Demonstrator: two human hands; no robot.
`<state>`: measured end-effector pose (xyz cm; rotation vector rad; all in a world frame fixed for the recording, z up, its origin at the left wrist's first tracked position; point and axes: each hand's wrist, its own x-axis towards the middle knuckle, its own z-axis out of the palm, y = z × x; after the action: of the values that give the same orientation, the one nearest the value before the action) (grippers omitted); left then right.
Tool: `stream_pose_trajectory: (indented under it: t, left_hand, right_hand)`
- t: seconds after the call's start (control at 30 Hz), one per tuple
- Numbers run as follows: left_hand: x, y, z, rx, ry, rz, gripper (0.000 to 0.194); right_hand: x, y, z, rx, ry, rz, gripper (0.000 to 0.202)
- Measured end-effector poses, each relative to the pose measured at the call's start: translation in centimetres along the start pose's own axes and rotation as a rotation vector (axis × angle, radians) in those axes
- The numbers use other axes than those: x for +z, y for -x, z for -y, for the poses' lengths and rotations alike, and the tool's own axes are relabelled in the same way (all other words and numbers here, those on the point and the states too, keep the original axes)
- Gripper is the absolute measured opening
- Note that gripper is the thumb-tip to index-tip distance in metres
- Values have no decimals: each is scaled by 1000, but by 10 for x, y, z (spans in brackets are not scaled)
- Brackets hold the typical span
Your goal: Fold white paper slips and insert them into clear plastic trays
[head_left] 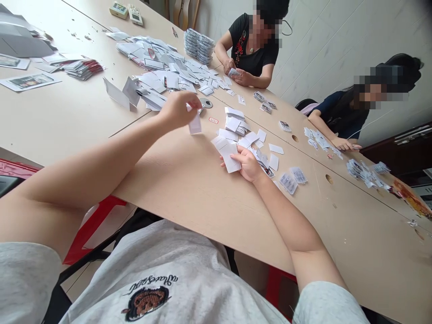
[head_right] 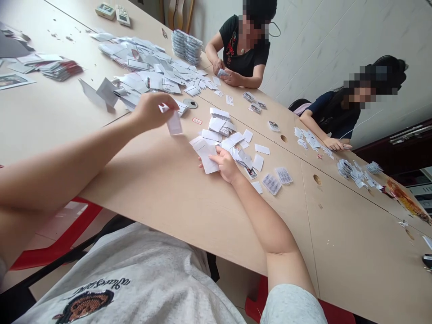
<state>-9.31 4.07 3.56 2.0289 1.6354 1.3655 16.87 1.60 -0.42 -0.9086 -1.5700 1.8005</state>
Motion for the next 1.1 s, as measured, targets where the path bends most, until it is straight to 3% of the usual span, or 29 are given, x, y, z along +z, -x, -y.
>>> stream_pose_trajectory:
  t: [0.03, 0.1, 0.23, 0.4, 0.57, 0.63, 0.83, 1.1]
  left_hand:
    - [-8, -6, 5, -50, 22, -2, 15]
    - [-23, -14, 13, -276, 194, -17, 14]
    - [-37, -17, 19, -347, 179, 65, 19]
    - [-25, -4, 17, -232, -39, 321, 42]
    - [-11, 5, 13, -100, -518, 614, 63]
    - [-8, 8, 9, -75, -541, 678, 68]
    - [7, 24, -10, 20, -464, 757, 89]
    - [9, 31, -28, 174, -419, 746, 64]
  right_hand:
    - [0, -1, 0, 3, -4, -2, 27]
    - [0, -1, -1, 9, -18, -2, 26]
    - [1, -1, -1, 19, -38, -8, 25]
    - [0, -2, -2, 24, -43, -26, 27]
    - [3, -1, -1, 9, -49, -43, 24]
    - [3, -2, -1, -31, -34, -88, 24]
    - [-3, -4, 0, -195, 2, -284, 21]
    - [-3, -4, 4, -210, -4, -341, 18]
